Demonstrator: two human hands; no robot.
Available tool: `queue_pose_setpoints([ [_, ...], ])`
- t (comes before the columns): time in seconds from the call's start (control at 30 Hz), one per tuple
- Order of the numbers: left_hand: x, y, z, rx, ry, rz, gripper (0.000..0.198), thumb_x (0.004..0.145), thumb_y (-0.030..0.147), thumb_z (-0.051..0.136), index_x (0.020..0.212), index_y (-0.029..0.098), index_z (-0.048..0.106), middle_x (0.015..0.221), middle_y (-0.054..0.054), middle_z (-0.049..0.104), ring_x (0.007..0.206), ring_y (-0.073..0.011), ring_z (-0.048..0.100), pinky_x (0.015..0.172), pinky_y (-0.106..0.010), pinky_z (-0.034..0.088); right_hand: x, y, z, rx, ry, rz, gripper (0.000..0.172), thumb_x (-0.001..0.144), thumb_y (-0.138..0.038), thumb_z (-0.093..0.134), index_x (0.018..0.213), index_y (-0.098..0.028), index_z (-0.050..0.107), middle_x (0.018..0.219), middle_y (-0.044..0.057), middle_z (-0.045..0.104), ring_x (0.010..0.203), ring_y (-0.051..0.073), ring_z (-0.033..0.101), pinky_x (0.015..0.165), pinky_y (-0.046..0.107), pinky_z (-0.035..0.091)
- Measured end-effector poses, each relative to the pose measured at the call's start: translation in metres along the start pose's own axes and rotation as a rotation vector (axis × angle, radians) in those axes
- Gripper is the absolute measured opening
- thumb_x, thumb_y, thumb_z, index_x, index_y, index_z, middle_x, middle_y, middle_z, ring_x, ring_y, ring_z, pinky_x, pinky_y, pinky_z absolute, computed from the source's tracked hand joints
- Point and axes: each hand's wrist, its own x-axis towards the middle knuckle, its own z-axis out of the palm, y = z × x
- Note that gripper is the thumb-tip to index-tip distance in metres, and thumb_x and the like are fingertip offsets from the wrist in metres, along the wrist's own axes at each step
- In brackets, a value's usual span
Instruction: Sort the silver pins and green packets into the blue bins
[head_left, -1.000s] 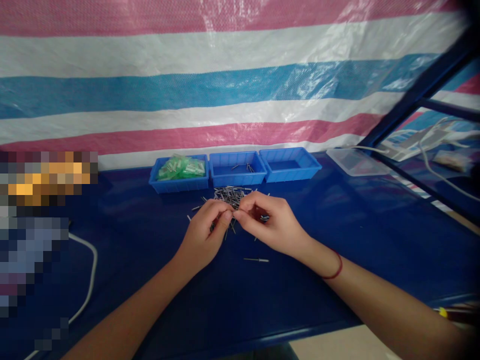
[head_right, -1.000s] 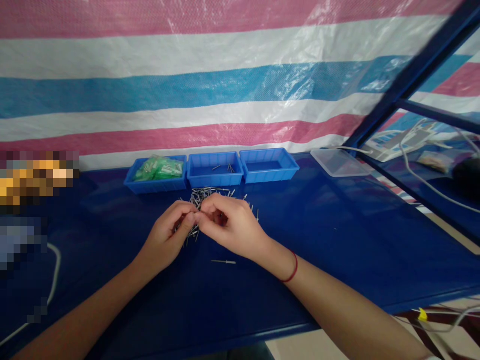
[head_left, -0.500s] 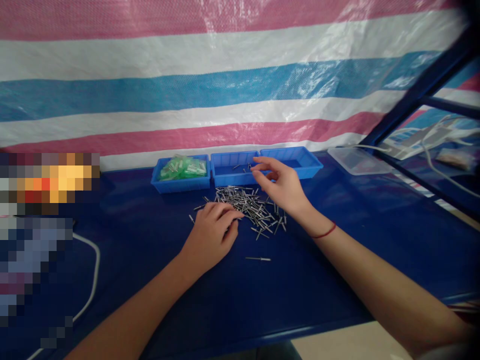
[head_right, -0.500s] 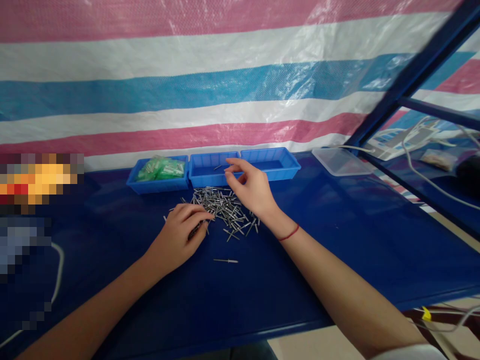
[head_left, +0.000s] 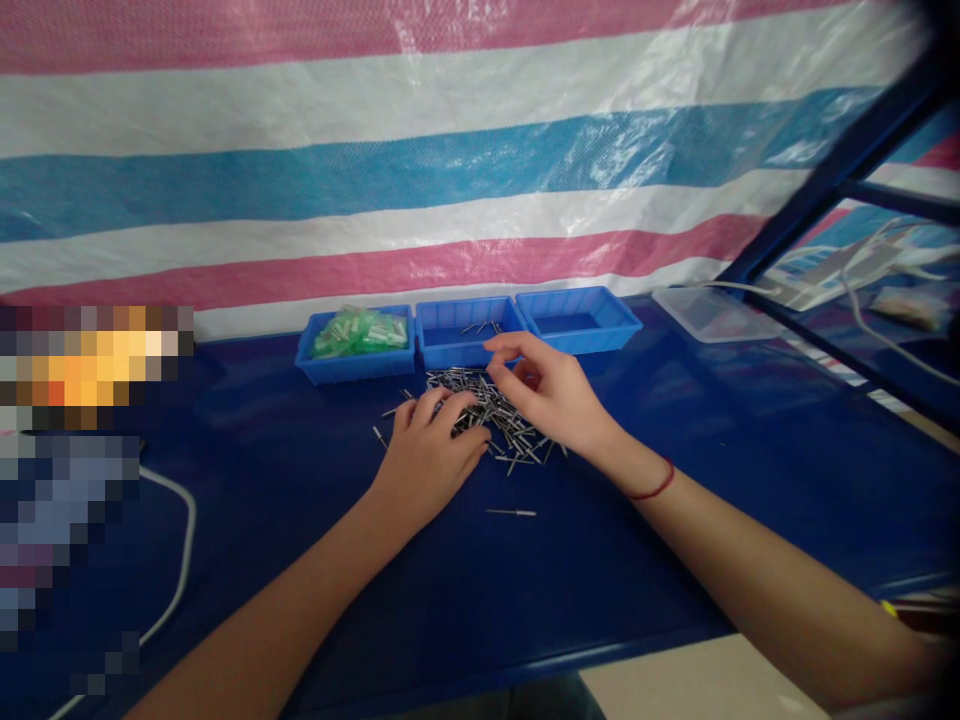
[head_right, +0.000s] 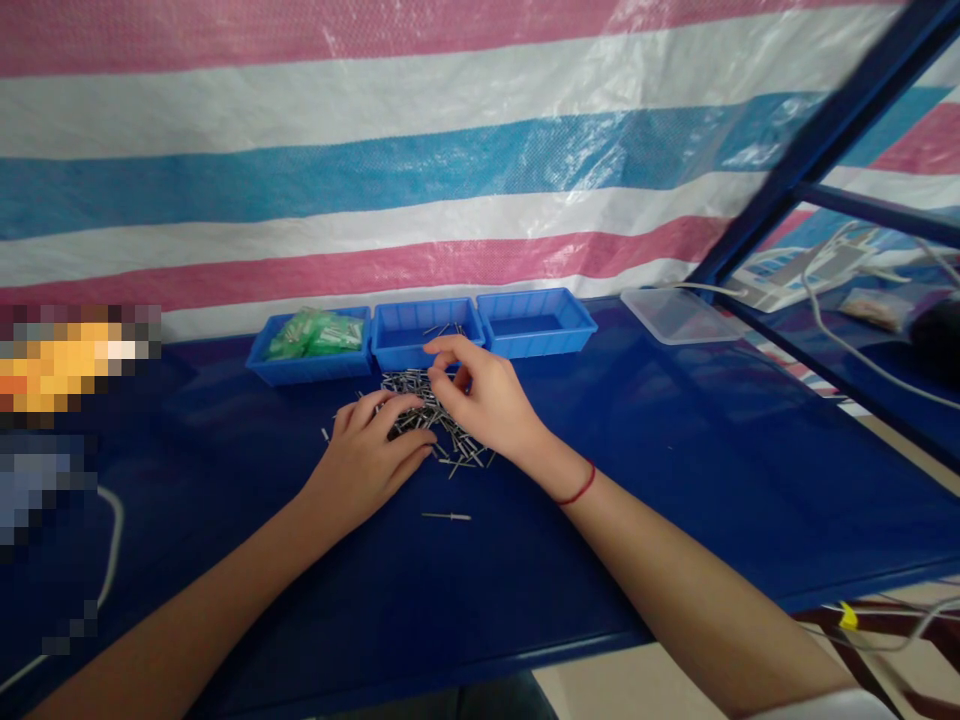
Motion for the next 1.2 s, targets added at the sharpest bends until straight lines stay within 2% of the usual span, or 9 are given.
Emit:
queue_pose_setpoints([
  [0.13,-0.002,-0.001,0.005,0.007,0.031,0.016,0.008,0.088,0.026,0.061,0.086,0.022,0.068,0.119,-0.006,0.062,0.116,-0.0275,0.046,0.089,-0.043,0.035,-0.003,-0.001,0.000,-0.001,-0.002,0.002,0.024,0.085,-0.022,0.055,0.107,-0.017,0.060,0.084,0.000,0.063,0.054,0.007,0.048,0.055,0.022,0.042],
  [0.3,-0.002,-0.003,0.007,0.007,0.051,0.043,0.007,0.089,0.023,0.060,0.087,0.021,0.066,0.114,-0.006,0.062,0.115,-0.0268,0.048,0.089,-0.042,0.036,-0.007,-0.008,0.001,-0.010,-0.036,0.006,0.020,0.085,-0.022,0.055,0.102,-0.016,0.062,0.082,0.001,0.065,0.054,0.007,0.049,0.056,0.023,0.042],
  [0.47,-0.002,-0.006,0.002,-0.019,0.003,0.069,0.011,0.089,0.026,0.059,0.094,0.021,0.067,0.124,-0.008,0.058,0.118,-0.0288,0.046,0.091,-0.044,0.038,-0.009,-0.011,0.001,-0.031,-0.073,-0.013,0.019,0.086,-0.023,0.055,0.101,-0.016,0.064,0.082,0.001,0.067,0.056,0.008,0.052,0.057,0.022,0.043],
  [0.67,-0.002,-0.005,0.004,0.001,0.026,0.107,0.008,0.090,0.020,0.057,0.085,0.018,0.064,0.114,-0.007,0.062,0.113,-0.0273,0.051,0.088,-0.042,0.040,-0.008,-0.011,0.001,-0.035,-0.077,-0.008,0.017,0.084,-0.020,0.055,0.097,-0.016,0.065,0.084,0.002,0.069,0.058,0.009,0.055,0.058,0.022,0.044],
  [0.73,-0.001,-0.004,0.002,-0.036,0.096,0.066,0.010,0.091,0.021,0.054,0.087,0.018,0.063,0.111,-0.008,0.062,0.111,-0.0262,0.051,0.088,-0.041,0.040,-0.009,-0.012,0.001,-0.029,-0.085,-0.011,0.016,0.084,-0.018,0.054,0.094,-0.016,0.066,0.086,0.002,0.070,0.061,0.010,0.057,0.059,0.023,0.044],
  [0.83,-0.002,-0.003,-0.004,-0.173,0.256,-0.095,0.013,0.094,0.022,0.049,0.093,0.017,0.061,0.109,-0.010,0.058,0.104,-0.0227,0.052,0.090,-0.038,0.041,-0.010,-0.014,0.002,0.005,-0.123,-0.002,0.017,0.084,-0.015,0.051,0.089,-0.017,0.067,0.084,0.002,0.070,0.065,0.011,0.059,0.063,0.024,0.045],
  [0.9,-0.003,-0.003,-0.009,-0.303,0.307,-0.183,0.013,0.095,0.021,0.046,0.095,0.017,0.058,0.103,-0.008,0.059,0.096,-0.0194,0.054,0.088,-0.035,0.043,-0.012,-0.016,0.005,0.080,-0.163,0.022,0.017,0.084,-0.015,0.050,0.087,-0.017,0.067,0.084,0.002,0.069,0.068,0.012,0.059,0.063,0.024,0.045],
  [1.03,-0.007,-0.003,-0.012,-0.491,0.278,-0.301,0.012,0.096,0.022,0.044,0.094,0.018,0.056,0.086,-0.003,0.062,0.080,-0.0149,0.058,0.075,-0.028,0.044,-0.017,-0.020,0.012,0.289,-0.245,0.140,0.013,0.083,-0.025,0.059,0.091,-0.018,0.066,0.076,0.001,0.065,0.060,0.011,0.054,0.054,0.023,0.041],
  [1.2,-0.008,-0.002,-0.009,-0.539,0.241,-0.353,0.011,0.094,0.026,0.048,0.093,0.019,0.057,0.084,-0.002,0.063,0.074,-0.0139,0.058,0.068,-0.026,0.043,-0.020,-0.023,0.017,0.402,-0.195,0.209,0.019,0.081,-0.036,0.064,0.083,-0.017,0.066,0.074,0.001,0.064,0.059,0.011,0.051,0.054,0.024,0.040],
])
